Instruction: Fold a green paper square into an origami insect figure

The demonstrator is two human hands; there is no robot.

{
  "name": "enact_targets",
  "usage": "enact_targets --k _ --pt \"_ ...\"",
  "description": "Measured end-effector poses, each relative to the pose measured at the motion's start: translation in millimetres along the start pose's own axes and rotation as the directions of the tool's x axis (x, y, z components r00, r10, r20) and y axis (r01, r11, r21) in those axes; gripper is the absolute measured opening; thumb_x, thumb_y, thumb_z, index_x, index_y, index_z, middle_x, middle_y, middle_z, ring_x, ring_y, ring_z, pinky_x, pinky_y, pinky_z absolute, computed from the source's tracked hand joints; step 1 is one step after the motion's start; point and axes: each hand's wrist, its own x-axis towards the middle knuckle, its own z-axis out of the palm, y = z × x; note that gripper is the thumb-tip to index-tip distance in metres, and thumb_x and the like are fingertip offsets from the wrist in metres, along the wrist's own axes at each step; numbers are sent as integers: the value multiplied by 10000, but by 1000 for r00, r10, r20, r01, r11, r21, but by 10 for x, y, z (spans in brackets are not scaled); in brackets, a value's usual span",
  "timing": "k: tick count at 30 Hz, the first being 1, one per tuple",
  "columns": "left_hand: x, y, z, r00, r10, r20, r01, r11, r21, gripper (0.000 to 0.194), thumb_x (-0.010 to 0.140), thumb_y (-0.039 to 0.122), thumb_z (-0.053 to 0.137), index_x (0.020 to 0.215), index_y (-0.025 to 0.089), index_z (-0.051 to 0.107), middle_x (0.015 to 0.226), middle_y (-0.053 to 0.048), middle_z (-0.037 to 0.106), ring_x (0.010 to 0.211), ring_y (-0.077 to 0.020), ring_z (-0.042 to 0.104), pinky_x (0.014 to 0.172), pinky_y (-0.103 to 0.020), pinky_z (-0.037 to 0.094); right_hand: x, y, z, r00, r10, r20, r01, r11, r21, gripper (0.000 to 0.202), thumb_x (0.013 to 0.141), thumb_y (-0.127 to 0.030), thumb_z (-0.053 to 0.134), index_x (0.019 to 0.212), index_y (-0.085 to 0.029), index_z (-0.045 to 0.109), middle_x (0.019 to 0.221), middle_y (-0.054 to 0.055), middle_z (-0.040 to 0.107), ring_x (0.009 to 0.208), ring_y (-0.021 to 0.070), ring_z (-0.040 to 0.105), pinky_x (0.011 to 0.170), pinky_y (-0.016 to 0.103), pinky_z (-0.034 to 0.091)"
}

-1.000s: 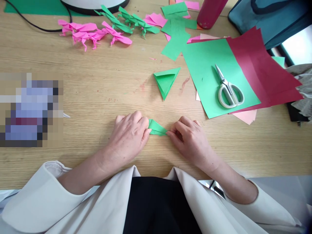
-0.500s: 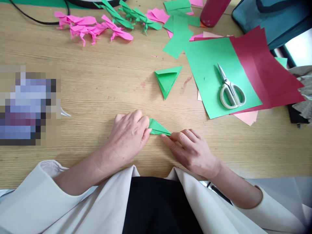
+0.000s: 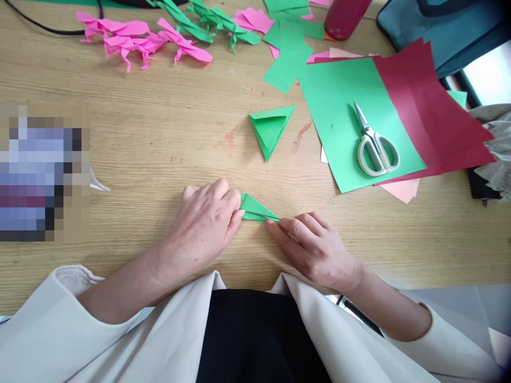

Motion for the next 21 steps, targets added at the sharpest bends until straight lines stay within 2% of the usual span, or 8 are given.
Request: enact_targets --k 6,11,13,16,18,21 --pt "6 -6 -4 1000 7 24 -7 1000 9 170 964 248 476 830 185 557 888 -81 575 799 -257 591 714 -399 382 21 -7 14 1000 16 9 -16 1000 -25 305 986 -118 474 1236 -66 640 966 120 655 771 208 505 679 376 433" --pt "7 1 -18 1000 5 23 -5 1000 9 178 966 244 466 824 186 555 884 -75 576 795 -247 585 717 -392 379 2 -14 18 999 47 6 -47 999 -24 293 990 -127 477 1228 -119 648 924 94 642 765 200 516 681 364 435" --pt "5 -1 -18 1000 3 21 -3 1000 4 176 964 239 466 821 188 556 882 -73 578 788 -241 581 713 -383 375 9 -29 0 999 36 -31 -36 999 -4 305 979 -115 483 1237 -123 645 920 91 636 760 196 524 687 365 441" --pt "3 -9 -15 1000 3 12 -3 1000 -14 187 968 241 460 822 187 564 887 -74 577 773 -238 574 710 -381 372 104 -68 -40 994 3 -105 -2 1000 8 346 969 -97 500 1285 -154 628 1008 102 655 797 192 548 707 362 452" --pt "-1 -15 -9 1000 4 8 -4 999 -35 202 976 259 458 824 185 569 883 -75 573 770 -244 572 709 -385 372 215 -92 -48 996 -13 -93 13 1000 6 376 977 -86 484 1323 -156 611 1105 121 663 855 200 570 727 365 462" --pt "-11 -21 6 1000 9 -7 -9 999 -52 195 977 255 457 836 185 572 876 -74 572 777 -248 572 709 -384 373 359 -91 1 995 -49 -83 49 999 3 390 992 -63 421 1336 -92 601 1207 172 656 912 220 591 746 377 477"
